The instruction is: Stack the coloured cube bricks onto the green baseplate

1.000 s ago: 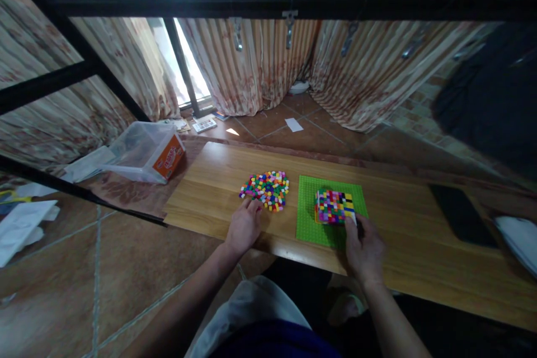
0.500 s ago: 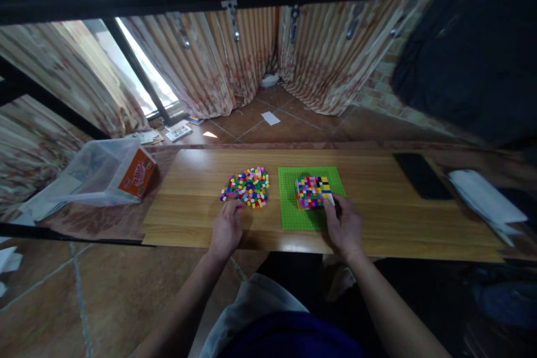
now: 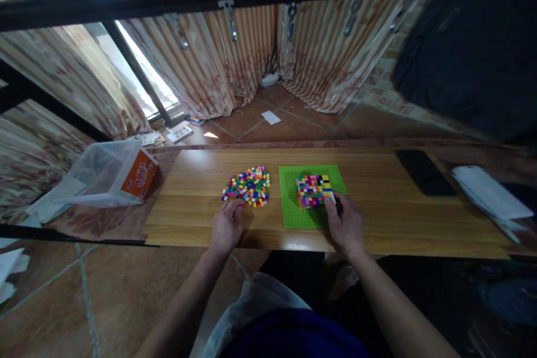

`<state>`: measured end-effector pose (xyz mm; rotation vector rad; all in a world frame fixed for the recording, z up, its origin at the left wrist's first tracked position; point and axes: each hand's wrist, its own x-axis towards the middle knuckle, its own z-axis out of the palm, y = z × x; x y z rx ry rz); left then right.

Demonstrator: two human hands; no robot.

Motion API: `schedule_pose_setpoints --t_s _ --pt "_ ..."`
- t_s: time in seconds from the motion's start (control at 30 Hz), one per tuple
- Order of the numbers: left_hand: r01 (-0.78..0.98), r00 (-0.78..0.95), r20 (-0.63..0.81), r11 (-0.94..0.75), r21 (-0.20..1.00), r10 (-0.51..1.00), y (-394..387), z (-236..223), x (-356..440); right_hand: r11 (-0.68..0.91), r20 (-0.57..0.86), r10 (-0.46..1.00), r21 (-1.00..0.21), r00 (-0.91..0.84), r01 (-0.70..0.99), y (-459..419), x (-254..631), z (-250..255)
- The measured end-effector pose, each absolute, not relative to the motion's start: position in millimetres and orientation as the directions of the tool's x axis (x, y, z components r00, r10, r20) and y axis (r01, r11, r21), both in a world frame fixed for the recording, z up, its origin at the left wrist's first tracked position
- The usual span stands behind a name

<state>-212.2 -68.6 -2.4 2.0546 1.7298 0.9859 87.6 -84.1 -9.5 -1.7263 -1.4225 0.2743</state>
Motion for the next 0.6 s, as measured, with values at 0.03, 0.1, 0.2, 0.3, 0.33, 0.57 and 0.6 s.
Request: schedule_pose_setpoints --t_s 0.03,0.1,0.2,0.3,0.33,0.57,0.6 --pt "0.763 0.062 0.309 -0.244 0.599 0.949 -67.9 -0.9 -212.0 0.021 0.341 0.882 -0.718 0.325 0.695 -84.2 87.4 -9.2" --pt "0.782 0.089 0.29 -0.247 0.572 0.953 -66.1 1.6 -211.7 0.022 0.342 0.882 -0.719 0.325 0.695 -84.2 87.2 -9.0" --pt "0.819 0.121 0.258 -0.243 0.519 0.958 -63.1 3.5 -210.7 0.021 0.331 0.885 -0.731 0.328 0.682 -84.0 87.4 -9.7" --pt "0.846 0.119 0.234 -0.222 0.484 0.965 -60.9 4.2 -209.1 0.025 0.33 0.884 -0.742 0.333 0.67 -83.5 87.8 -10.7" --pt "0.852 0.112 0.229 -0.212 0.479 0.967 -60.4 4.2 -208.5 0.025 0.331 0.883 -0.741 0.334 0.671 -83.4 87.8 -10.8" --pt "0.844 0.081 0.236 -0.192 0.5 0.968 -60.0 3.3 -207.6 0.03 0.339 0.884 -0.729 0.322 0.683 -83.7 87.2 -8.8" --pt "0.841 0.084 0.238 -0.197 0.505 0.968 -60.2 3.4 -207.8 0.032 0.341 0.883 -0.729 0.322 0.684 -83.9 87.1 -8.7"
